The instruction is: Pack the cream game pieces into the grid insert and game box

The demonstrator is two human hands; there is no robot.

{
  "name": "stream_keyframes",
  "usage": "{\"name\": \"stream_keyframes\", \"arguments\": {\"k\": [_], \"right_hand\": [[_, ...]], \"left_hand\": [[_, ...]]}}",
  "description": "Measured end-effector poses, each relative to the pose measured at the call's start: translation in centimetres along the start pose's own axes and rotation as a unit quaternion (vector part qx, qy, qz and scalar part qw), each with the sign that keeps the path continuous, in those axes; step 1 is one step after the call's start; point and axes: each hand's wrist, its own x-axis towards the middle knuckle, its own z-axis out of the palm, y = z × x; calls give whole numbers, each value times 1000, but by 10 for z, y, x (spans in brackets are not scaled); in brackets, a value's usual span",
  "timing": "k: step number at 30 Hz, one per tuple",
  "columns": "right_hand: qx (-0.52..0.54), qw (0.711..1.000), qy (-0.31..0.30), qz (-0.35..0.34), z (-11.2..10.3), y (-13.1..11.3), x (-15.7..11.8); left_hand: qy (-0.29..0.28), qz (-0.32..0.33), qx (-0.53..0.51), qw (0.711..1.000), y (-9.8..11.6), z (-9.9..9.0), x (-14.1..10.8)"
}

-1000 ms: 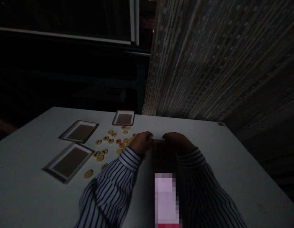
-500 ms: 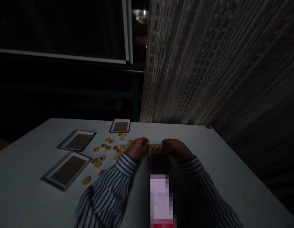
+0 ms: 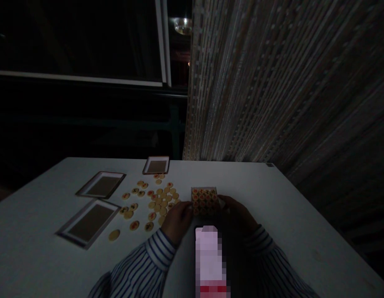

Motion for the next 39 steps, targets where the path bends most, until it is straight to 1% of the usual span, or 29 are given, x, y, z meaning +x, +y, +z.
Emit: {"name": "stream_keyframes", "arguments": {"k": [2, 4, 9, 17, 21, 26, 30, 32, 36, 39], "right_hand": [[7, 1000, 3, 23, 5, 1, -4], [17, 1000, 7, 20, 8, 2, -6], [34, 999, 6, -29, 13, 3, -6], [48, 996, -5, -71, 15, 5, -5], [17, 998, 14, -59, 18, 8, -5], [18, 999, -5, -51, 19, 8, -3], [23, 998, 0, -64, 17, 5, -4], [14, 998, 5, -60, 16, 4, -5], [4, 999, 17, -51, 15, 3, -7], [5, 998, 8, -59, 15, 3, -5]], "left_hand": [[21, -2, -1, 1000, -4, 5, -5], [23, 0, -1, 1000, -5, 9, -10], [4, 25, -22, 999, -4, 14, -17], [-35, 9, -35, 999, -3, 15, -18], [-47, -7, -49, 998, -3, 15, -17], [-53, 2, -58, 997, -6, 17, -17], [-45, 1, -54, 998, -7, 18, -18], [-41, -6, -51, 998, -7, 18, -18], [-42, 2, -51, 998, -5, 17, -18], [-41, 0, -49, 998, -5, 17, -17]]}}
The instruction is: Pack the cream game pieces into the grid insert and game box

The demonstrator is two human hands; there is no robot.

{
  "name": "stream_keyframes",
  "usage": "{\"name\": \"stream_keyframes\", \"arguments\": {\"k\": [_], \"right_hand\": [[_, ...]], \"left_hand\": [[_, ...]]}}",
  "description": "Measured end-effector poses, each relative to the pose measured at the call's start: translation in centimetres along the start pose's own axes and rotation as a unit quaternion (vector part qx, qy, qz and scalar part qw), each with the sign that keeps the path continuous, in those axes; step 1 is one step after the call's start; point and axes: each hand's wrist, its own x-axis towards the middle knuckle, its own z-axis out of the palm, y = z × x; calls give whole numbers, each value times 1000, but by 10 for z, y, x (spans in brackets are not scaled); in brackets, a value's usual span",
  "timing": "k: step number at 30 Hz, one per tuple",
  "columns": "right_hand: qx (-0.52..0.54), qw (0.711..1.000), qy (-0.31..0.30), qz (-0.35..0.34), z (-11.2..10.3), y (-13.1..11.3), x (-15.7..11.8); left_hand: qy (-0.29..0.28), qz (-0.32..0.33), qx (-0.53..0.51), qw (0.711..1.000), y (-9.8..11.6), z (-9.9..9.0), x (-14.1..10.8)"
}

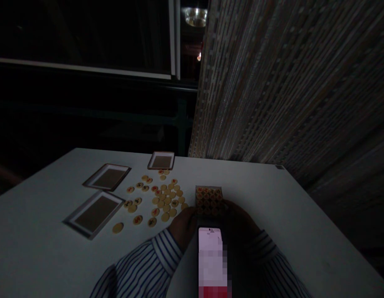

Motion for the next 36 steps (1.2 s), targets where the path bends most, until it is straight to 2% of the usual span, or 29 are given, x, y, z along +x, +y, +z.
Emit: {"name": "stream_keyframes", "arguments": {"k": [9, 16, 20, 25, 29, 36], "right_hand": [[-23, 999, -2, -30, 6, 7, 2], [-26, 999, -10, -18, 0, -1, 2], [-33, 999, -5, -20, 4, 4, 1], [-22, 1000, -1, -18, 5, 11, -1], [9, 999, 0, -32, 0, 5, 1], [52, 998, 23, 0, -1, 5, -2]], "left_hand": [[4, 13, -7, 1000, -3, 1, 0], [-11, -2, -15, 1000, 0, -1, 0], [-10, 1, -14, 1000, -1, -1, 0], [-9, -3, -7, 1000, 0, -1, 0], [-11, -7, -14, 1000, 5, -4, 0], [5, -1, -5, 1000, 4, -4, 0]]}}
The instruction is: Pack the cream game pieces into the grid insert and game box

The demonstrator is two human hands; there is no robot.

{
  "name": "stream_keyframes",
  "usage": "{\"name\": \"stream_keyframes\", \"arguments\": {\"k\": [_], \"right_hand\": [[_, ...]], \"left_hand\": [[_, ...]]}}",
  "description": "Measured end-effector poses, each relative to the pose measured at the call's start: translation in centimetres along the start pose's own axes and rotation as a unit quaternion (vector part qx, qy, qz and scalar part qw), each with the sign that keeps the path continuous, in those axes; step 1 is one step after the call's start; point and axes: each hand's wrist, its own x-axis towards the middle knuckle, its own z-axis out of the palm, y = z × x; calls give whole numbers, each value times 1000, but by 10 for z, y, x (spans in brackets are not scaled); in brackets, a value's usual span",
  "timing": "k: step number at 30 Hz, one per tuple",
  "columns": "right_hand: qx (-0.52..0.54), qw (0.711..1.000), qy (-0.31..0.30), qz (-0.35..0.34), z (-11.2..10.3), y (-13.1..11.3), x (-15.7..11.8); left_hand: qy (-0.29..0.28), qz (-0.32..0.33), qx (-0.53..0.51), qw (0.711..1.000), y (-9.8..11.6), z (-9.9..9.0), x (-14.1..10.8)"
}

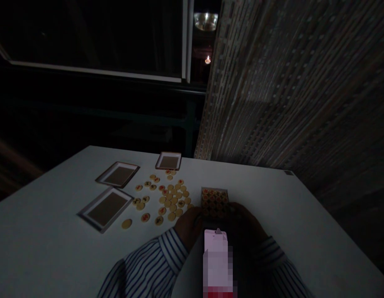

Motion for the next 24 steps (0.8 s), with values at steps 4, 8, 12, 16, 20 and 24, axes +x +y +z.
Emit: {"name": "stream_keyframes", "arguments": {"k": [4, 8, 12, 16, 20, 24], "right_hand": [[3, 1000, 11, 18, 1, 6, -2], [-25, 999, 34, 28, -2, 0, 0], [-50, 997, 56, 0, -7, -14, 7], [-62, 995, 61, -57, -9, -22, 17], [-75, 991, 51, -98, -7, -29, 32], [-70, 991, 12, -115, -3, -43, 51]], "left_hand": [[22, 3, 3, 1000, 3, -5, 1], [42, -4, 3, 999, 9, -14, 3], [69, 3, 18, 997, 9, -25, 4], [93, 18, 35, 995, 4, -42, 8], [121, 24, 41, 992, -6, -63, 17], [165, 4, 56, 985, -22, -90, 33]]}}
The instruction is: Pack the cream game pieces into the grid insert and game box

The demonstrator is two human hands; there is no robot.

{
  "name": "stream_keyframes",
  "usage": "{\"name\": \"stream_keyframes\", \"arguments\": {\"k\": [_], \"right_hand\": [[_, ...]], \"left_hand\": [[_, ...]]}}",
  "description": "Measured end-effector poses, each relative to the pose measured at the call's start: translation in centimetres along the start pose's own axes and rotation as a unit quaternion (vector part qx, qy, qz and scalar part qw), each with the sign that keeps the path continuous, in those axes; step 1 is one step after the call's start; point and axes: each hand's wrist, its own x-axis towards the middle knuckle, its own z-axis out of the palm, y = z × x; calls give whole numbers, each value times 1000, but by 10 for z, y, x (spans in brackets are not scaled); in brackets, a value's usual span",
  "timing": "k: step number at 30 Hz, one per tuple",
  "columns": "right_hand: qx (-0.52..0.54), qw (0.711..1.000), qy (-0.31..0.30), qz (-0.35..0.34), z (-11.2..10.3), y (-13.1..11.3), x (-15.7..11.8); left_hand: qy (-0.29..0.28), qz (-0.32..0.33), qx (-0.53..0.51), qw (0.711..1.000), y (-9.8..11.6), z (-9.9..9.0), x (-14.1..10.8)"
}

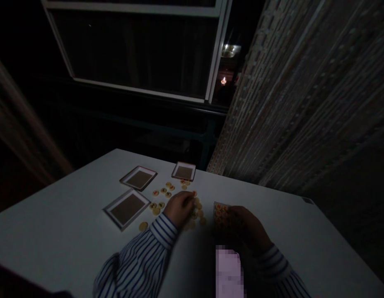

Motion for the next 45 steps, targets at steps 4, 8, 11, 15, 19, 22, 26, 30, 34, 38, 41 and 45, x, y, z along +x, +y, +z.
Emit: {"name": "stream_keyframes", "arguments": {"k": [4, 8, 11, 15, 19, 22, 26, 30, 34, 38, 41, 45], "right_hand": [[-9, 999, -32, -22, 7, -11, 25], [-31, 998, -39, -24, 17, -20, 47], [-50, 997, -61, -14, 21, -26, 62], [-64, 994, -91, -15, 25, -33, 76], [-68, 989, -125, -25, 33, -37, 87], [-70, 985, -159, -25, 39, -41, 94], [-75, 981, -175, -24, 48, -49, 101], [-64, 980, -187, -23, 54, -56, 104], [-56, 981, -183, -28, 57, -59, 104], [-50, 983, -171, -38, 59, -58, 102], [-47, 983, -173, -40, 59, -57, 101], [-45, 984, -166, -48, 60, -55, 100]], "left_hand": [[26, -54, 35, 998, -21, -20, 26], [-2, -72, 104, 992, -42, -34, 45], [-39, -76, 190, 978, -58, -38, 55], [-90, -65, 220, 969, -77, -40, 63], [-139, -51, 238, 960, -90, -42, 70], [-166, -41, 246, 954, -93, -42, 71], [-178, -29, 254, 950, -91, -42, 70], [-180, -29, 263, 948, -91, -42, 69], [-176, -29, 267, 947, -93, -41, 67], [-171, -25, 269, 948, -96, -39, 66], [-161, -27, 272, 948, -98, -37, 66], [-157, -27, 274, 949, -97, -35, 65]]}}
